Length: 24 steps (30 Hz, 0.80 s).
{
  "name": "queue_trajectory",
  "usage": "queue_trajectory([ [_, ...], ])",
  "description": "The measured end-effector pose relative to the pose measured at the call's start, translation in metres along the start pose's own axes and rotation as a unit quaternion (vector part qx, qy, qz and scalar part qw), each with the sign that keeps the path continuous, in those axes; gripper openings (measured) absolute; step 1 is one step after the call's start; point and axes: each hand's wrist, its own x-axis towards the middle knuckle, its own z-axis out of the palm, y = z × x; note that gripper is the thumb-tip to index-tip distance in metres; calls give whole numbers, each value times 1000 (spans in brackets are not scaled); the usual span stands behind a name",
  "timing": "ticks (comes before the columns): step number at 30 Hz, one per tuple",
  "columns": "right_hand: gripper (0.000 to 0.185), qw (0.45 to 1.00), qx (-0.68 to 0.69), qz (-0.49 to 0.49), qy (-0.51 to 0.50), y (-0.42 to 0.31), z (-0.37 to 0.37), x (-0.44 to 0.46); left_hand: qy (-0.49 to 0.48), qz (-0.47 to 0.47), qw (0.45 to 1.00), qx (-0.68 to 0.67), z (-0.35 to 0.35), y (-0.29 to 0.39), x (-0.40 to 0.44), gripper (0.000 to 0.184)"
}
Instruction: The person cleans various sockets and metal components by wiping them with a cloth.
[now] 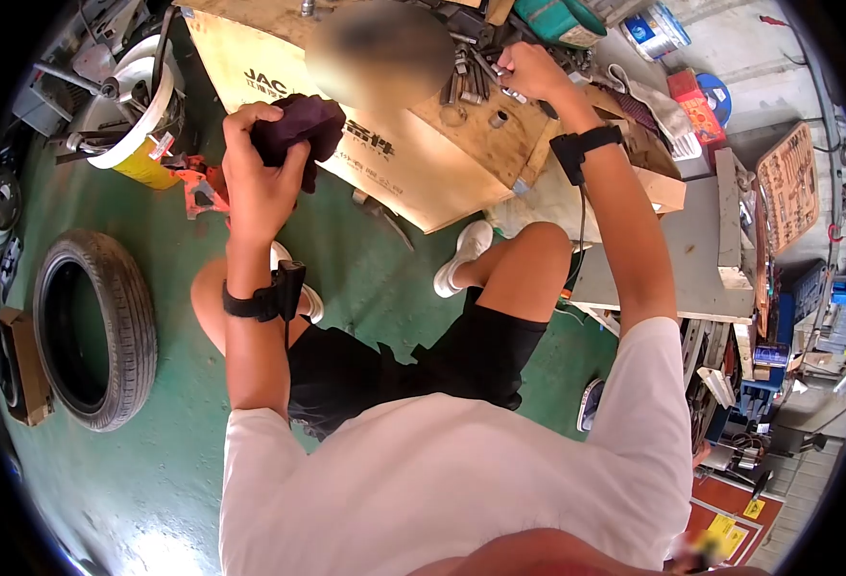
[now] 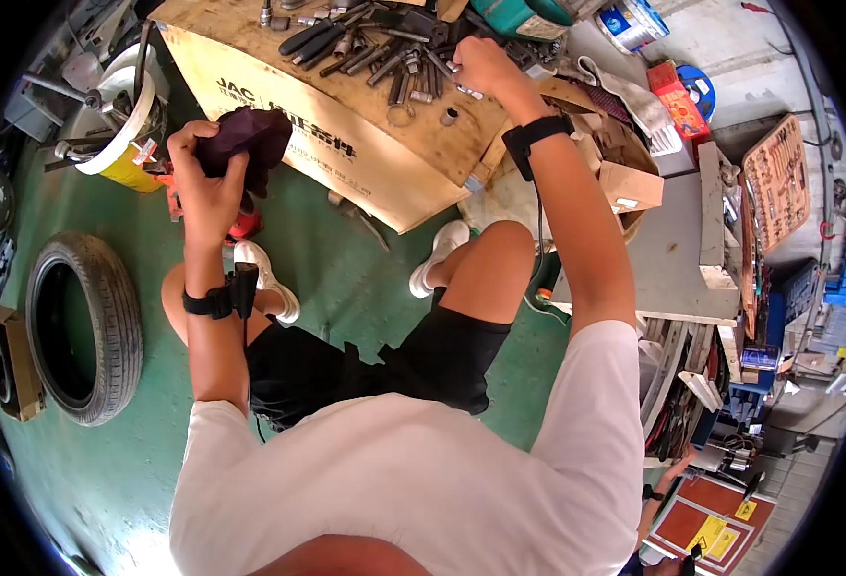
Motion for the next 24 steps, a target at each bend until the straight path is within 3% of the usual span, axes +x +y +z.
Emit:
queue_trajectory([
  [5,34,999,26,12,-18,-1,-3,0,-15,-70,997,-28,-5,6,-3,44],
  [8,38,999,44,8,22,-3,2,-2,-1,-41,999,-16,-8,5,-6,38],
  [10,42,993,76,79,-36,-3,-11,-3,1,-3,1000,23,-3,-2,-4,38],
  [12,47,994,66,88,-27,-2,-8,-3,15,-4,1000,-28,6,-1,0,37],
  [14,44,991,64,112,-31,-4,-9,-4,19,-39,999,-17,9,-9,0,34],
  [16,41,992,61,98,-41,-2,-9,2,5,1,999,48,7,-16,1,31],
  [18,38,994,58,81,-51,0,-7,3,-4,27,999,25,7,-25,0,33],
  [20,34,994,44,95,-1,3,-8,1,-31,-26,999,20,0,-26,-3,31],
  [22,32,998,9,56,16,4,-13,-4,-66,-169,983,-14,-4,-26,-4,26],
  [24,32,996,-27,75,33,3,-20,-10,-32,-145,989,-3,-4,-30,-9,25],
])
